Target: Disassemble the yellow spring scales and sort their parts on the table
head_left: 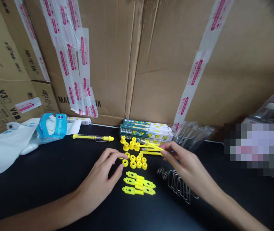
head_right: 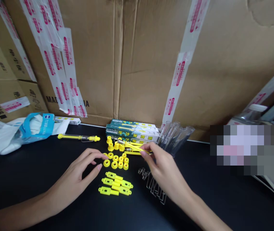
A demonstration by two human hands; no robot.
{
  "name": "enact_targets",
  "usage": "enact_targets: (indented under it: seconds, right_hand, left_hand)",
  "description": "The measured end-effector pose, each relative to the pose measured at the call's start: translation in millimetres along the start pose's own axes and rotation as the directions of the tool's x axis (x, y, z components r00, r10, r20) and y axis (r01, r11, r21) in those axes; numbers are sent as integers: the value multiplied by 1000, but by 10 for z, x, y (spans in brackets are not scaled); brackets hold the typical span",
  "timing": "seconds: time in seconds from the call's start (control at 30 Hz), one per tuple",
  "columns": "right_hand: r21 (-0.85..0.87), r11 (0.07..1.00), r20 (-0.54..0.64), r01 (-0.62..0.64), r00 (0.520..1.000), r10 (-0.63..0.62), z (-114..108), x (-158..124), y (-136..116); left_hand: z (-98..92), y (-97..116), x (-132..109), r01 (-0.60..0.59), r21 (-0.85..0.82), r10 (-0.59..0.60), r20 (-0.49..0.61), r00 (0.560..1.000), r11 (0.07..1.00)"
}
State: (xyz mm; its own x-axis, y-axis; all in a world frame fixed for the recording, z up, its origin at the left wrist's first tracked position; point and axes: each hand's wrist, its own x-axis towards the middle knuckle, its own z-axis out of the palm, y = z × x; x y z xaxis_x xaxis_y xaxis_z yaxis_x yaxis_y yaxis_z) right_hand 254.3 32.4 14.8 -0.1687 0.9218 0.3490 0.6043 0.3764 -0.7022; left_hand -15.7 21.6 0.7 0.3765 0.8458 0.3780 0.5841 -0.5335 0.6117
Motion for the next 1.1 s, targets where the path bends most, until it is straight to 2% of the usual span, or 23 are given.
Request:
enact_targets:
  seconds: [0.13,0.2,0.33,0.53,0.8,1.1]
  right_hand:
    - [-289,955,-107,61,990,-96,-243,-63,273]
    - [-332,942,-140,43,986,-95,-281,-93,407]
    - [-350,936,-161,41,982,-103,-211,-134,518]
    - [-342,934,-98,106,984,-147,-65,-132,459]
    - [-343,921,-21,182,979,-201,-65,-156,364]
    - [-398,892,21,213,974,-224,-23,-169,488]
  left_hand:
    - [10,-16,-13,10,-16,-10,9,1000,1000]
    - [9,-16,-13,9,-14,-9,2,1000,1000]
    - [0,-1,1,-2,3,2,-21,1000,1000]
    - [4,-7,8,-5,20,6,-12,1000,1000]
    - [7,-8,18,2,17,-2,15,1000,1000]
    - [-16,-22,34,3,39,-3,3,1000,999]
